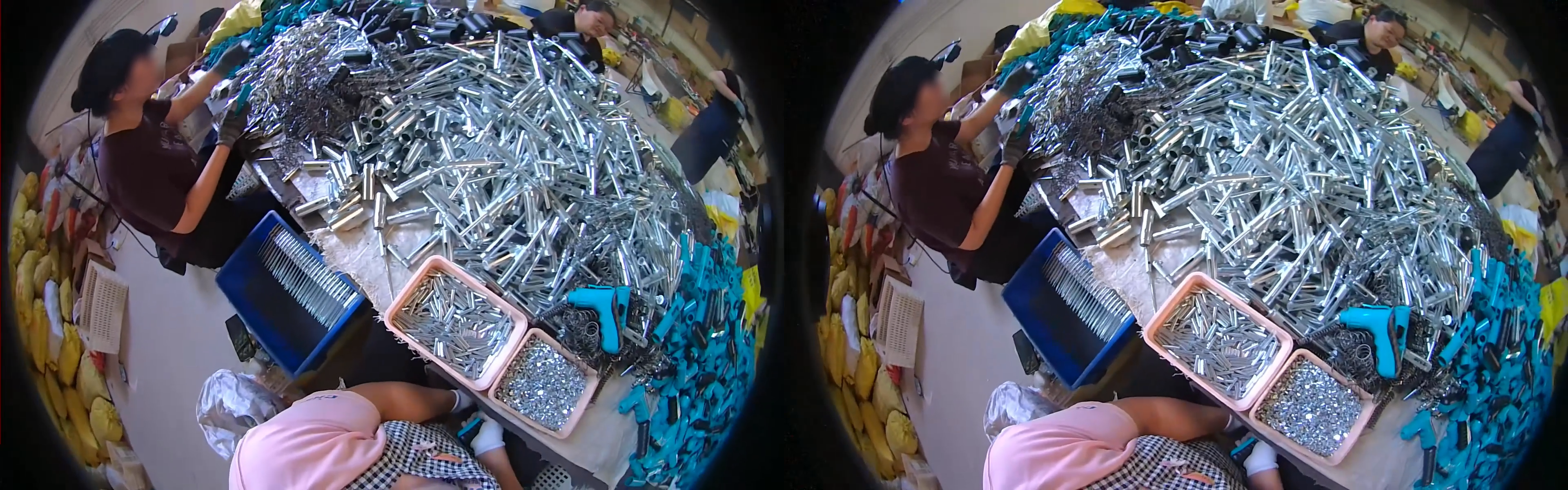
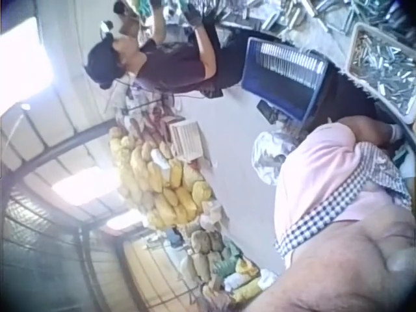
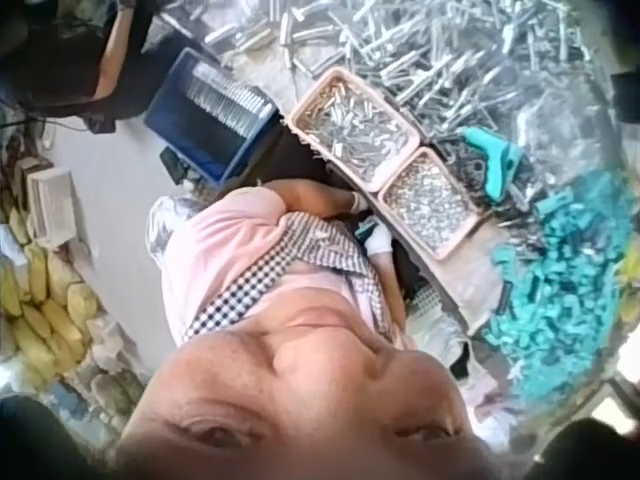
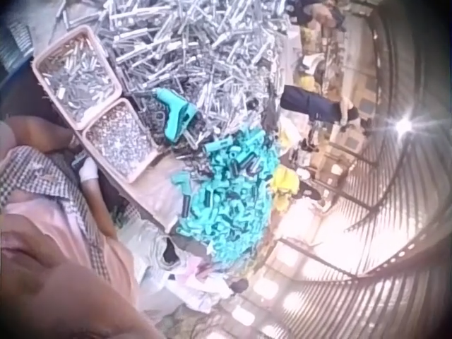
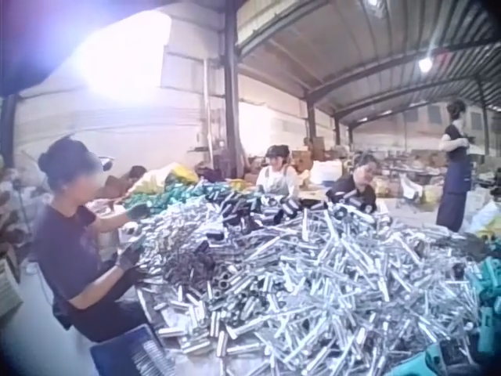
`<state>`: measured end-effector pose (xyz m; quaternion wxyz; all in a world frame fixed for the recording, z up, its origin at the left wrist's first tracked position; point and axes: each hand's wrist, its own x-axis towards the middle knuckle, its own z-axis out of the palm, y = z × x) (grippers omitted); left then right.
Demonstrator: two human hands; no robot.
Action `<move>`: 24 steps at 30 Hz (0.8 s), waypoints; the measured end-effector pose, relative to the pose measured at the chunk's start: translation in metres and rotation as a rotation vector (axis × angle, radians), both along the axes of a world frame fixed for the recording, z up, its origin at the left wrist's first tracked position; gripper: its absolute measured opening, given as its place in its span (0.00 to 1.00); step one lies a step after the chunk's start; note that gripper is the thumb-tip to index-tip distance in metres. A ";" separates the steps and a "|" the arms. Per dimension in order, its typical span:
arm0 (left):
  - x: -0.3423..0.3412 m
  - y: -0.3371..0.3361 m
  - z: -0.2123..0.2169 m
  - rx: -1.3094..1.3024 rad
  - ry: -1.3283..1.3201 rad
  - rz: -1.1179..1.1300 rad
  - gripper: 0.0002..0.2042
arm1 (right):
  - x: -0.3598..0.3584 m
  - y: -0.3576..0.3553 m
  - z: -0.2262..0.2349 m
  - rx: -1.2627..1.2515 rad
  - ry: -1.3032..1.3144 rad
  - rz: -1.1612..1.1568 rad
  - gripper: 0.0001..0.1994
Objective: Assembling turquoise T-handle wrenches by inserting metal shafts into plastic handles.
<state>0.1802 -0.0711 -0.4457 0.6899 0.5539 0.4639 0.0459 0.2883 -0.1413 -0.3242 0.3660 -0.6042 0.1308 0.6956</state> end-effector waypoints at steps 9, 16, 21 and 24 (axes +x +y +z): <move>-0.009 0.000 0.010 0.037 0.007 -0.106 0.21 | -0.001 -0.006 0.022 0.041 -0.129 0.072 0.11; -0.022 -0.002 0.011 0.063 0.031 -0.091 0.21 | -0.006 0.000 0.022 0.070 -0.090 0.101 0.10; 0.016 -0.013 -0.015 0.085 0.086 0.084 0.20 | -0.013 -0.002 0.048 0.135 -0.207 0.182 0.04; -0.003 -0.026 -0.023 0.101 0.107 0.186 0.20 | 0.000 -0.002 0.025 0.026 -0.160 0.142 0.06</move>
